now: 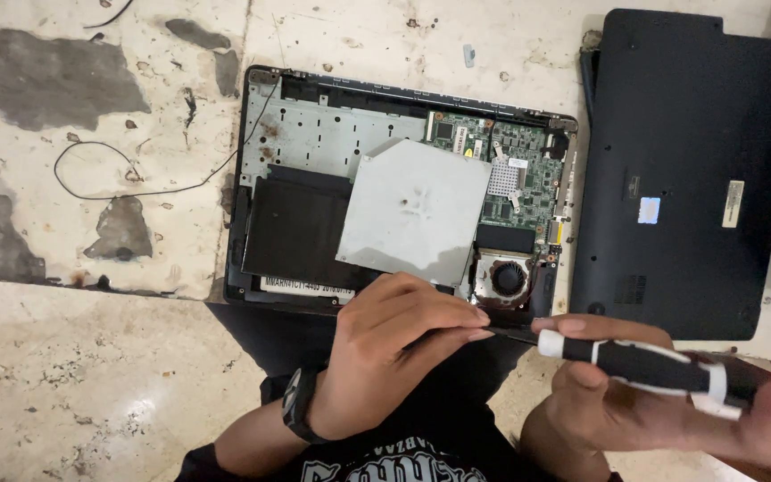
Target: Securing an optical drive into a laptop chassis using a screwdriver.
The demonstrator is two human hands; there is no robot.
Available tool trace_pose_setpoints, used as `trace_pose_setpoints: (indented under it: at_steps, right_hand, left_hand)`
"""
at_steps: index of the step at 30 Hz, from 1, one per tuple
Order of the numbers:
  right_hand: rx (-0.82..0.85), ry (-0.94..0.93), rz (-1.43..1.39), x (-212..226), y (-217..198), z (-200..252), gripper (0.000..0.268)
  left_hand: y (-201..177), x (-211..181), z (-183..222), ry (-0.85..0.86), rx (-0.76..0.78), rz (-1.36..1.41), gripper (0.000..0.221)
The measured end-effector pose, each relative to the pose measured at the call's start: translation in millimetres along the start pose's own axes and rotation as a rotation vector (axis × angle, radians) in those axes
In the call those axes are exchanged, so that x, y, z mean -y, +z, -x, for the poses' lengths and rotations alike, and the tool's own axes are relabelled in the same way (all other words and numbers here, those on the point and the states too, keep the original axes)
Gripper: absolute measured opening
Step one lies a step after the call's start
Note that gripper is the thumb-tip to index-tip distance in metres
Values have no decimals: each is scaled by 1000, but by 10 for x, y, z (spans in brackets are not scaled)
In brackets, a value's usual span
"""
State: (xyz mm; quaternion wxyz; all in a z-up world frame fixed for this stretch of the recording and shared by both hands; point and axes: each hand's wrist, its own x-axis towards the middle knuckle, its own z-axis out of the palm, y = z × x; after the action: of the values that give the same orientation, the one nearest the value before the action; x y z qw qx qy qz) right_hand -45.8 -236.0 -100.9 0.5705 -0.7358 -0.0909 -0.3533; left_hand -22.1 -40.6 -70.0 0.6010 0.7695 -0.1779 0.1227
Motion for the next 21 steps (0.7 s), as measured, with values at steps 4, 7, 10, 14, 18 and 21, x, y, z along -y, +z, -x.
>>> trace_pose_setpoints:
  at_steps: [4, 7, 10, 14, 18, 21]
  right_hand:
    - [137, 36, 7, 16, -57, 19, 82]
    - [169, 80, -69, 37, 12, 28, 67]
    - [195, 55, -111, -44, 12, -29, 58]
    - [9, 20, -8, -112, 8, -11, 76]
    - [82, 88, 32, 96, 157, -43, 78]
    - [171, 159, 73, 115, 241, -96, 82]
  left_hand:
    - [-42, 33, -15, 29, 27, -4, 11]
    - [-96, 60, -66, 65, 75, -35, 8]
    - [-195, 99, -144, 116, 181, -170, 24]
    - [-365, 251, -326, 272, 439, -496, 70]
    - [-434, 388, -501, 388, 657, -519, 52]
    - [-343, 586, -466, 489, 757, -686, 88]
